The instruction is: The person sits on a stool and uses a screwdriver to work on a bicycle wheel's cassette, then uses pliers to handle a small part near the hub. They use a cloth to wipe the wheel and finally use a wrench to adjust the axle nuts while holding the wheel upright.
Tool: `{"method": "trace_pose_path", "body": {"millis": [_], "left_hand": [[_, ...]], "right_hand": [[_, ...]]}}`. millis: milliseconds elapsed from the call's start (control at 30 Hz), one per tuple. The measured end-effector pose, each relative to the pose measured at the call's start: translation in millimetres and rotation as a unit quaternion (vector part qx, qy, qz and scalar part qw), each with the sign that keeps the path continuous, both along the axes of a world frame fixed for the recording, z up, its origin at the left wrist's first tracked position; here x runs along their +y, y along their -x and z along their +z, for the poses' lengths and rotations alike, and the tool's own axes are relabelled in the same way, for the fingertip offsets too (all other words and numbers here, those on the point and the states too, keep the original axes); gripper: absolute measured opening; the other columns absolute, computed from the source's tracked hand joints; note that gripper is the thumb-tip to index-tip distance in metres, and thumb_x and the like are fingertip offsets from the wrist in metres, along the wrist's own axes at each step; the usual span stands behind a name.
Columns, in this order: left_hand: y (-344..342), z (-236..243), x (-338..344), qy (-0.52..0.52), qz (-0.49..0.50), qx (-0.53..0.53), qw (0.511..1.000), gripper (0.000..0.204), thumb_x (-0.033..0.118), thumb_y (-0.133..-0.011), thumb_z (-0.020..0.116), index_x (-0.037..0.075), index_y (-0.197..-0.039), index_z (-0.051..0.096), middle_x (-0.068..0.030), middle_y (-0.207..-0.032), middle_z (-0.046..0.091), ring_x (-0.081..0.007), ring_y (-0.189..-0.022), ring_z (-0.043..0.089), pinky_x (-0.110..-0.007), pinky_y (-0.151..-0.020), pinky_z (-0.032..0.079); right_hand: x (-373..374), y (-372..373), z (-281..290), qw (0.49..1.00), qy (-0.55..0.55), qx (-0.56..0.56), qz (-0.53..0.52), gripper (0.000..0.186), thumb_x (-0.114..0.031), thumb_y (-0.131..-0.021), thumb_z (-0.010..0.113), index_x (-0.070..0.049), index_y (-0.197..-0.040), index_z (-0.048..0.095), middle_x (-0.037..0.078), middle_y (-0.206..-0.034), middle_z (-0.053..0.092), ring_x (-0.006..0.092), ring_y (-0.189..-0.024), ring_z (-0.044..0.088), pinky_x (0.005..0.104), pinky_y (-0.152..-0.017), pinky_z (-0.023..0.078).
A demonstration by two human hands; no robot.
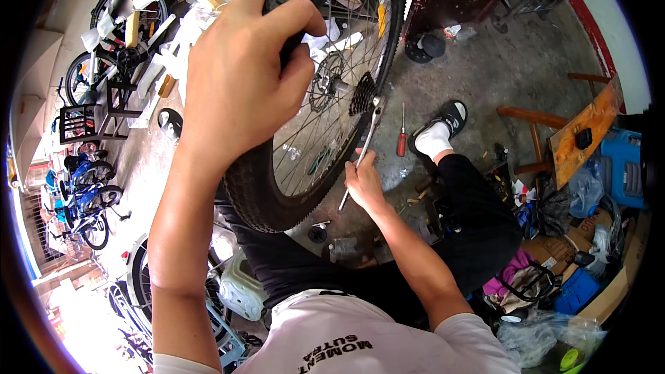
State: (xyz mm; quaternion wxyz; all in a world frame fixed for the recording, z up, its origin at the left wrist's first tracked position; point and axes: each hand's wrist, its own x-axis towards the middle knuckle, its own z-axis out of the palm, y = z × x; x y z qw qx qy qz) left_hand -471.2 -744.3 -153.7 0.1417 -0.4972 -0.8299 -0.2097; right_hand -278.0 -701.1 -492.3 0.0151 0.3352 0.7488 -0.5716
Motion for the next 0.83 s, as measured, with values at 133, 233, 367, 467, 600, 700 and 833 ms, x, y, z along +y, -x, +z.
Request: {"method": "trace_pose_path", "body": {"millis": [133, 233, 367, 467, 600, 700, 833], "left_hand": [[-9.4, 3.4, 4.6, -0.004, -0.013, 0.005, 1.0, 0.023, 0.002, -0.079, 0.066, 0.012, -0.098, 0.072, -0.0194, -0.147, 0.057, -0.0391, -0.113, 0.067, -0.042, -0.09, 0.054], [-3.5, 3.4, 8.6, -0.011, -0.015, 0.005, 1.0, 0.022, 0.003, -0.078, 0.067, 0.013, -0.098, 0.072, -0.0202, -0.146, 0.057, -0.0391, -0.105, 0.07, -0.041, -0.082, 0.056], [9.3, -0.4, -6.1, 0.015, 0.015, 0.013, 1.0, 0.023, 0.003, -0.079, 0.066, 0.013, -0.098, 0.072, -0.0207, -0.146, 0.057, -0.0392, -0.105, 0.07, -0.041, -0.083, 0.055], [12.6, -4.4, -11.2, 0.014, 0.018, 0.02, 1.0, 0.023, 0.003, -0.079, 0.066, 0.013, -0.098, 0.072, -0.0212, -0.146, 0.056, -0.0395, -0.107, 0.069, -0.041, -0.085, 0.055], [12.7, -5.4, -9.2, -0.005, 0.014, 0.009, 1.0, 0.022, 0.003, -0.078, 0.067, 0.014, -0.097, 0.071, -0.0211, -0.147, 0.056, -0.04, -0.108, 0.069, -0.043, -0.085, 0.055], [7.4, -5.3, -6.6, -0.019, 0.002, 0.01, 1.0, 0.022, 0.003, -0.077, 0.067, 0.015, -0.096, 0.071, -0.0207, -0.146, 0.055, -0.0404, -0.104, 0.069, -0.044, -0.084, 0.055], [-2.5, -7.1, -4.2, -0.024, -0.008, 0.021, 0.999, 0.024, 0.003, -0.076, 0.068, 0.016, -0.096, 0.071, -0.021, -0.146, 0.056, -0.0396, -0.098, 0.071, -0.045, -0.082, 0.056]], "right_hand": [[32.0, 19.2, -57.7, 0.994, -0.102, -0.044, 0.023, 0.047, -0.018, -0.102, 0.058, 0.003, -0.136, 0.034, 0.023, -0.093, 0.07, 0.0481, -0.085, 0.069, 0.0573, -0.076, 0.053], [97.8, 30.0, -116.9, 0.974, -0.217, 0.028, 0.062, 0.049, -0.025, -0.102, 0.055, 0.0, -0.141, 0.038, 0.035, -0.096, 0.068, 0.0528, -0.087, 0.067, 0.0639, -0.078, 0.051], [181.8, 76.6, -63.5, 0.899, -0.407, 0.063, 0.149, 0.041, -0.014, -0.095, 0.06, -0.003, -0.133, 0.052, 0.021, -0.121, 0.065, 0.0383, -0.117, 0.062, 0.0521, -0.1, 0.048], [244.1, 112.1, -11.1, 0.802, -0.539, 0.111, 0.233, 0.032, -0.011, -0.089, 0.062, -0.008, -0.121, 0.061, 0.011, -0.117, 0.064, 0.0299, -0.12, 0.059, 0.0474, -0.109, 0.042], [280.8, 146.7, 65.1, 0.64, -0.663, 0.127, 0.367, 0.013, -0.014, -0.087, 0.062, -0.012, -0.097, 0.068, 0.005, -0.103, 0.068, 0.0248, -0.111, 0.061, 0.0472, -0.113, 0.039], [277.0, 149.6, 122.7, 0.57, -0.704, 0.106, 0.41, 0.003, -0.015, -0.083, 0.063, -0.012, -0.085, 0.064, 0.004, -0.09, 0.063, 0.024, -0.105, 0.059, 0.0483, -0.114, 0.038], [250.0, 147.7, 180.7, 0.5, -0.767, 0.059, 0.398, 0.018, -0.018, -0.071, 0.076, -0.012, -0.085, 0.066, 0.004, -0.091, 0.065, 0.0242, -0.109, 0.059, 0.0465, -0.118, 0.034]]}}
